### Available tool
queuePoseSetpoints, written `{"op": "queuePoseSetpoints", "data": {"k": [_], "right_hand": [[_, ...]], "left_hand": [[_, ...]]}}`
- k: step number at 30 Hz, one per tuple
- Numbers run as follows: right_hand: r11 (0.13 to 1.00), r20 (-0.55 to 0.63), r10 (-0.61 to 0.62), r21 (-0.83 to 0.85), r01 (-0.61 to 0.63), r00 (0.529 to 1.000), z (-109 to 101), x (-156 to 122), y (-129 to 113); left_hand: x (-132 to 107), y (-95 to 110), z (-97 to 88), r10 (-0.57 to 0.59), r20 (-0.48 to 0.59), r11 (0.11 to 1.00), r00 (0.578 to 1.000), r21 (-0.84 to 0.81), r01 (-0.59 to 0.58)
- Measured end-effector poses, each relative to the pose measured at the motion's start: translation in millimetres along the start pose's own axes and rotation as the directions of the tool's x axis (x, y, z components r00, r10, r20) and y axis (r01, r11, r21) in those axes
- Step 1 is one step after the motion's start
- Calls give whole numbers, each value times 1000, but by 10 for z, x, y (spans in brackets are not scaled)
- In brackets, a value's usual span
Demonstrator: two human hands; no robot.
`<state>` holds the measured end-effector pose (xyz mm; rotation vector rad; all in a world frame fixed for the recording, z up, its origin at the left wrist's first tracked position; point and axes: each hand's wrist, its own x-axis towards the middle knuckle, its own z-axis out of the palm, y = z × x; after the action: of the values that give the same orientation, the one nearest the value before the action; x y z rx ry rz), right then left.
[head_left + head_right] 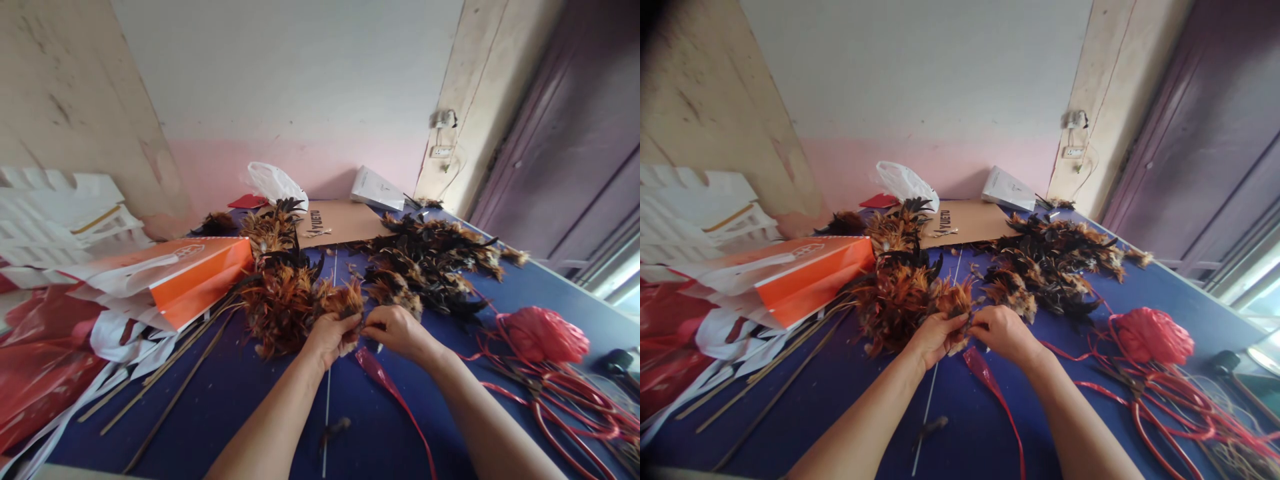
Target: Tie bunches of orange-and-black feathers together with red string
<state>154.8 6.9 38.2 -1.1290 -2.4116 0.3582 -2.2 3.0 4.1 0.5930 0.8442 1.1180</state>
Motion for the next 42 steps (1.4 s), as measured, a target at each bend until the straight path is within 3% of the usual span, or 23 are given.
{"op": "queuePoseSetpoints", "data": {"k": [5,9,11,17,23,28,31,36,42], "right_hand": [[977,63,98,183,-108,993,-6,-4,21],[861,232,172,436,-260,957,-29,-2,28],[822,260,175,493,-286,950,-16,3,41],[779,254,204,542,-314,945,104,19,66],[724,289,168,613,-316,943,124,21,7],[689,231,223,650,-321,947,164,50,-42],[678,190,291,651,-343,938,195,67,-42],[685,183,321,633,-361,929,187,67,-21],[740,193,319,561,-371,928,185,64,-34]], "left_hand": [[-7,-6,8,49,41,997,998,57,-51],[-10,-17,8,124,68,985,990,110,-131],[-6,-27,2,165,54,976,985,134,-171],[20,-60,-30,253,28,949,967,187,-254],[-11,-34,0,189,138,974,972,97,-203],[-61,-7,51,155,207,988,966,-8,-157],[-84,-31,81,165,178,984,970,29,-173],[-117,-89,126,243,22,953,970,182,-243],[-96,-120,126,287,-8,941,958,191,-280]]}}
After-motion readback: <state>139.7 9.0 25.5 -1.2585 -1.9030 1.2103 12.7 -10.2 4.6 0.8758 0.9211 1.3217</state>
